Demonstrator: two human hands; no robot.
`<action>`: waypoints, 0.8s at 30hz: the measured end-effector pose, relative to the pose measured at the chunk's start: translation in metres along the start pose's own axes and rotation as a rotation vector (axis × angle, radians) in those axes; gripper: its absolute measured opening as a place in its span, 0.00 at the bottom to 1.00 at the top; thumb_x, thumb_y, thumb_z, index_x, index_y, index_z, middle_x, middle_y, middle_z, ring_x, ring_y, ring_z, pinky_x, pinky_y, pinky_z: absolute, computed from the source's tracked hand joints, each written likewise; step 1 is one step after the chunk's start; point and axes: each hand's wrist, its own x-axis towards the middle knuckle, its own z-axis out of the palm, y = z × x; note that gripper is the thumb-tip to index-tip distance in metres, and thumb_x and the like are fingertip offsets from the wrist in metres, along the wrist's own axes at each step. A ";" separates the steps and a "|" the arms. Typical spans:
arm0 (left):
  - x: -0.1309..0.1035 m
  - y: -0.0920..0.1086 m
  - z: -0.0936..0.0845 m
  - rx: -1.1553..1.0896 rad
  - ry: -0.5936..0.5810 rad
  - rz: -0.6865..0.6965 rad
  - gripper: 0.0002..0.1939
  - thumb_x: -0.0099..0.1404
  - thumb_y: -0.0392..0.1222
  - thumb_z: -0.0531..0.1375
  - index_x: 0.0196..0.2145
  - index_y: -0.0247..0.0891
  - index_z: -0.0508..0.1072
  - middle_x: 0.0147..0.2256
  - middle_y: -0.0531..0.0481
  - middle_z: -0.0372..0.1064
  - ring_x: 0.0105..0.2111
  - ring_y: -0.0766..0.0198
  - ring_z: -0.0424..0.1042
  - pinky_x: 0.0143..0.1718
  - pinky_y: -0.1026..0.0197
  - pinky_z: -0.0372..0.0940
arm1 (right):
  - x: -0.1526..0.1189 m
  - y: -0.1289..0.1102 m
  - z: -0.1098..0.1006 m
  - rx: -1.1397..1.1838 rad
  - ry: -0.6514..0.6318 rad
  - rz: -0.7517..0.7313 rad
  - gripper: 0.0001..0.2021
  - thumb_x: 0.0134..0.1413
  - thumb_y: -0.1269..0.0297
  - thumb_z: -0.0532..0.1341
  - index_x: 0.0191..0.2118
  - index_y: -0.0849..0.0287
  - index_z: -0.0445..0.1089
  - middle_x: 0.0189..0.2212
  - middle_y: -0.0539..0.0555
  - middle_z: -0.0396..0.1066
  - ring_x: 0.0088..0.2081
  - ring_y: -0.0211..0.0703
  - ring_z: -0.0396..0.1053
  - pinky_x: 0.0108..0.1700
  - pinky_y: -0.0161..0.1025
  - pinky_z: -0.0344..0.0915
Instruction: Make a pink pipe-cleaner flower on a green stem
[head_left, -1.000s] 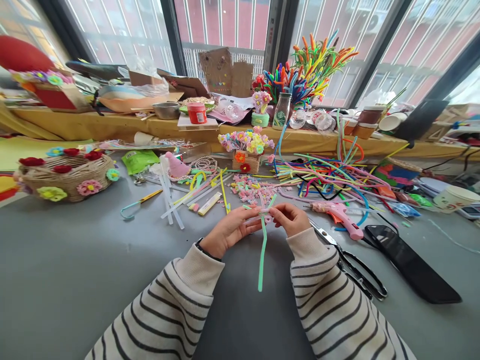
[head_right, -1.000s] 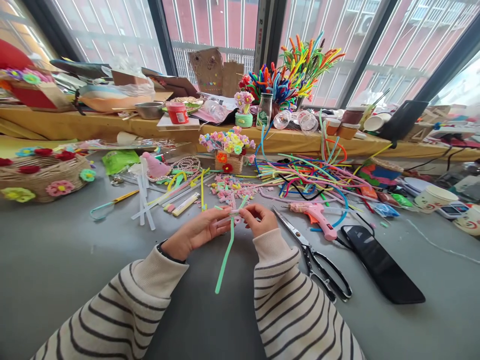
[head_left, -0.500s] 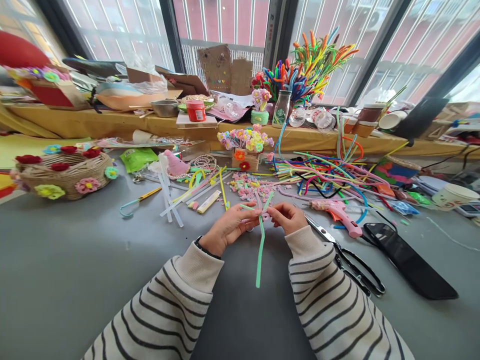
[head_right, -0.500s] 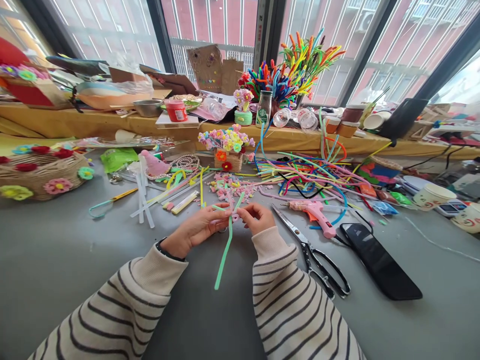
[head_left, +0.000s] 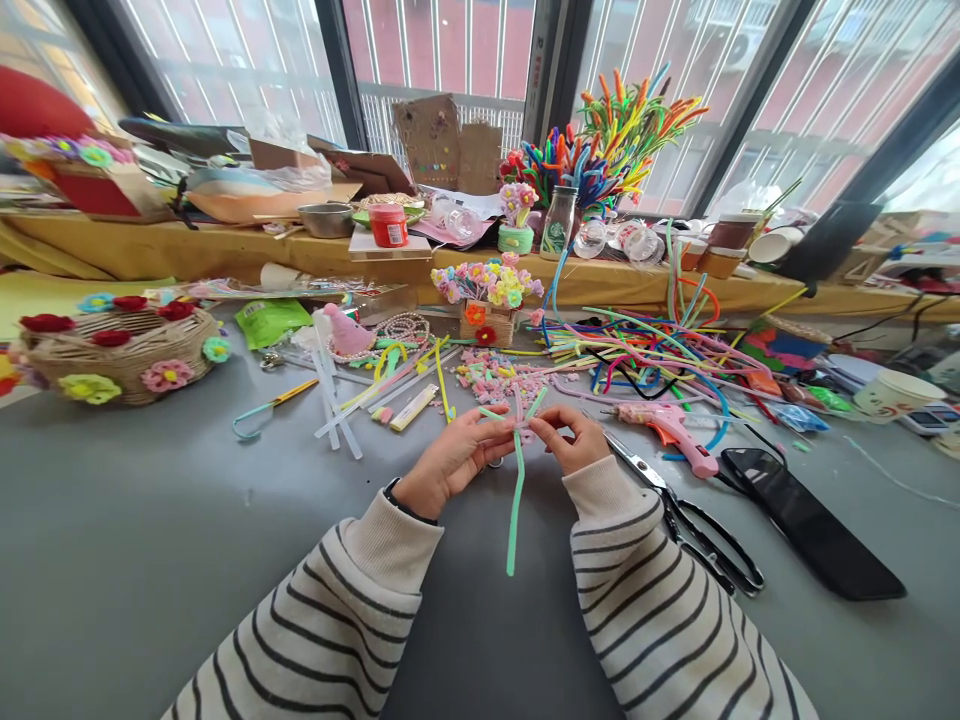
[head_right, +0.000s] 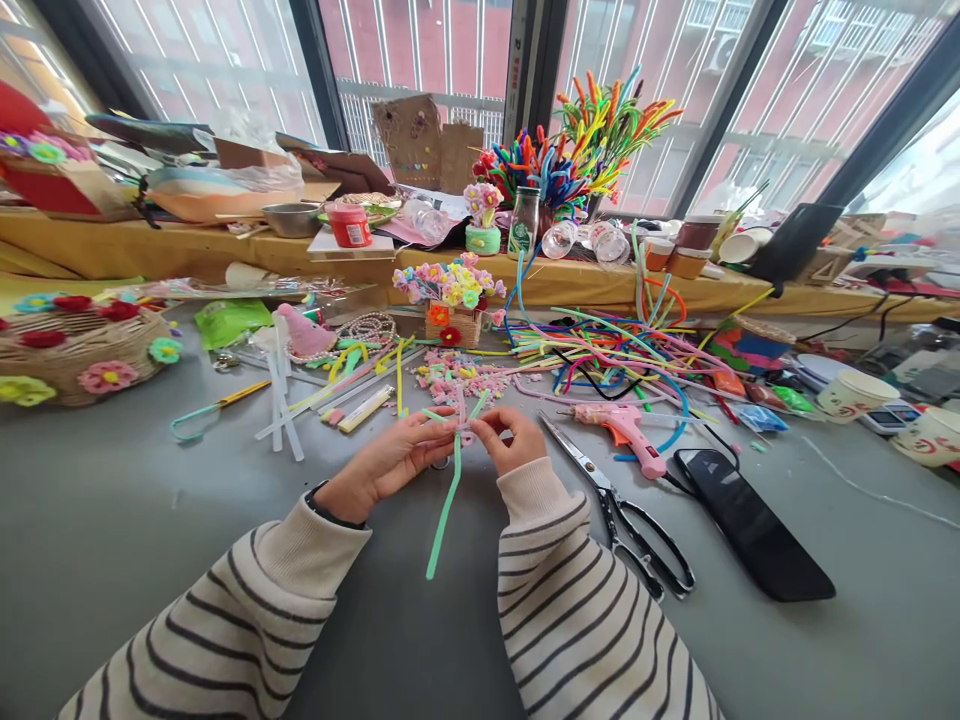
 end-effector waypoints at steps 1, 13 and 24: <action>0.000 0.000 0.000 -0.004 -0.005 0.000 0.14 0.46 0.30 0.59 0.33 0.34 0.62 0.28 0.48 0.69 0.30 0.67 0.69 0.35 0.65 0.63 | 0.000 0.000 0.000 -0.002 0.007 -0.005 0.11 0.40 0.56 0.56 0.23 0.61 0.64 0.20 0.51 0.63 0.22 0.35 0.61 0.19 0.30 0.59; -0.001 0.001 0.001 0.030 -0.040 0.005 0.13 0.45 0.31 0.60 0.32 0.33 0.66 0.30 0.49 0.68 0.33 0.68 0.68 0.39 0.67 0.62 | 0.000 -0.007 0.002 0.378 0.112 0.267 0.12 0.29 0.57 0.61 0.21 0.63 0.65 0.16 0.47 0.62 0.16 0.29 0.55 0.17 0.29 0.57; -0.001 -0.006 0.004 0.120 -0.028 0.014 0.10 0.44 0.34 0.61 0.27 0.33 0.66 0.27 0.51 0.67 0.29 0.67 0.68 0.35 0.64 0.64 | 0.000 -0.003 0.006 0.456 0.164 0.265 0.12 0.30 0.58 0.61 0.21 0.63 0.65 0.16 0.47 0.61 0.17 0.29 0.56 0.16 0.28 0.57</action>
